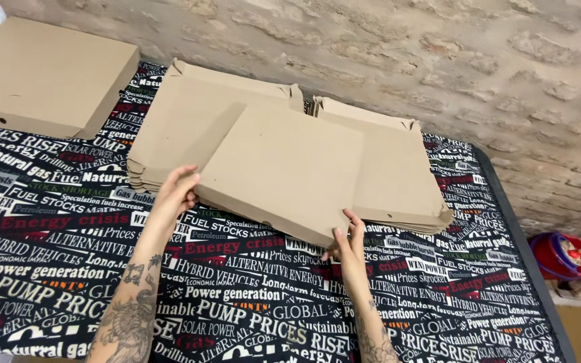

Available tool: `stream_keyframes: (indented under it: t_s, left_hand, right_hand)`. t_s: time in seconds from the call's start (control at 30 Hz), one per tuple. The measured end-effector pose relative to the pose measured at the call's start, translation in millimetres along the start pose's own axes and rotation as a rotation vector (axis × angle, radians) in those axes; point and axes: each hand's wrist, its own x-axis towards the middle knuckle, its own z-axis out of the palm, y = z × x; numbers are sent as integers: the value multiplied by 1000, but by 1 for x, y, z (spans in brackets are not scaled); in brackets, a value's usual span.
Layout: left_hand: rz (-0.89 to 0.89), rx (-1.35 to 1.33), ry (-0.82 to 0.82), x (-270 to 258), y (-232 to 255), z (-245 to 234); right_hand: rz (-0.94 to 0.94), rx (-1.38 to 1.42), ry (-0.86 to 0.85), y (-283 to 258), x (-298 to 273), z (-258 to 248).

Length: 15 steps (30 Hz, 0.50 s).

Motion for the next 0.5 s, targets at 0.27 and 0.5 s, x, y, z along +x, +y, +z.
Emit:
stream_keyframes:
  t_s: [0.27, 0.5]
  left_hand:
    - [-36, 959, -81, -26, 27, 15]
    - [-65, 497, -265, -53, 63, 29]
  right_hand:
    - [125, 196, -2, 11, 10, 3]
    - [108, 549, 78, 53, 41, -56]
